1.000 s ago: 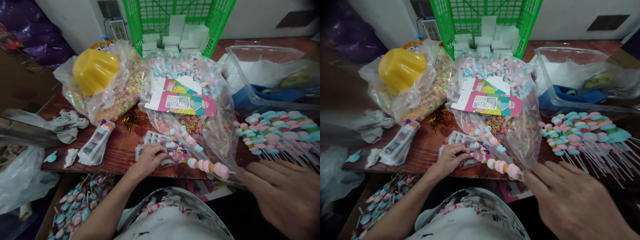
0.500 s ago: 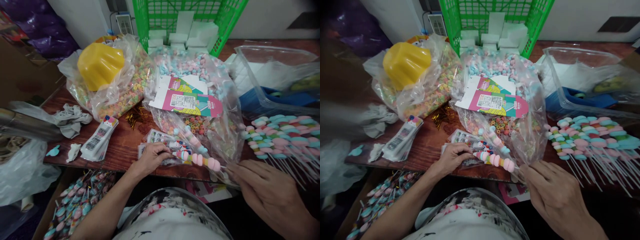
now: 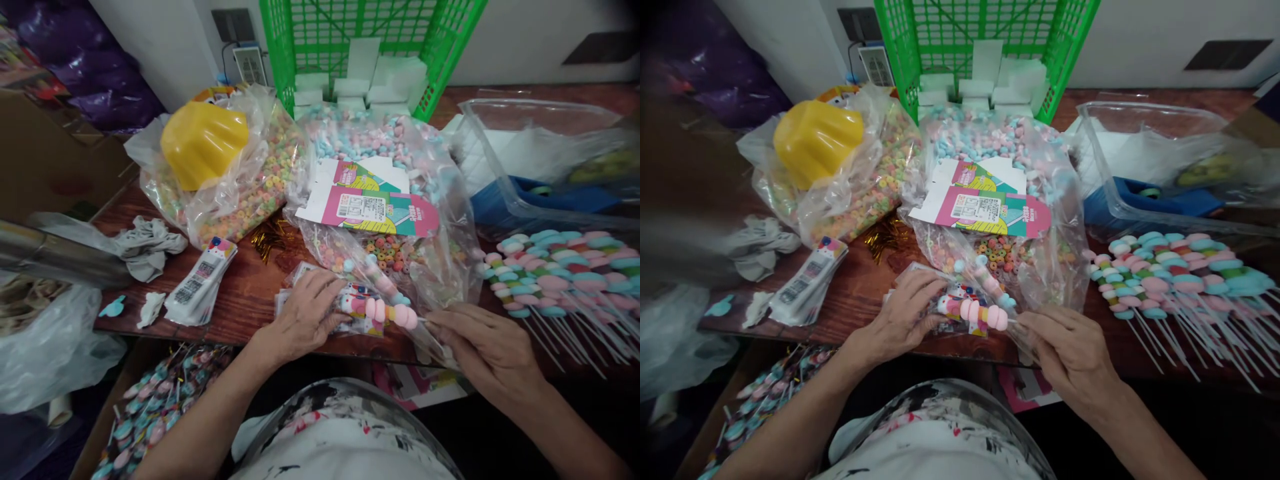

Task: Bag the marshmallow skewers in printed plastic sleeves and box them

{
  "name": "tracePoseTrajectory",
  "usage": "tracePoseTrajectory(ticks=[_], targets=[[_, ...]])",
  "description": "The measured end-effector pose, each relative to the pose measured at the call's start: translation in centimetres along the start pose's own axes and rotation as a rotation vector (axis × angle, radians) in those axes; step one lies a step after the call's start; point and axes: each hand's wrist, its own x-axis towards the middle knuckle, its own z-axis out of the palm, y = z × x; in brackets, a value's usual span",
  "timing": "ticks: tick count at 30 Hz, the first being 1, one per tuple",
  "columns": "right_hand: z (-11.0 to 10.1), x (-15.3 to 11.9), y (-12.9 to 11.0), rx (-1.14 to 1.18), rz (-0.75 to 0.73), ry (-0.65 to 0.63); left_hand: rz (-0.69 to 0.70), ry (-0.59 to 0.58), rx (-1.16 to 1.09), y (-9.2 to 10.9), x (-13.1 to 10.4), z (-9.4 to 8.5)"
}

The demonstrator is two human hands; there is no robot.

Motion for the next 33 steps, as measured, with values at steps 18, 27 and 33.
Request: tracePoseTrajectory(ticks=[18, 27, 33], targets=[[-5.7, -0.4, -1.2, -0.380, -0.389, -0.113, -0.220, -0.600, -0.466, 5.8, 4.2, 0.4], [-4.0, -0.6, -2.4, -0.336, -0.268, -0.190, -0.259, -0.568, -0.448, 6.5, 3.9, 0.9], [-1.5, -0.4, -2.3, -0.243, -0.183, -0.264, -0.257, -0.586, -0.585, 7.2, 4.1, 1.2]])
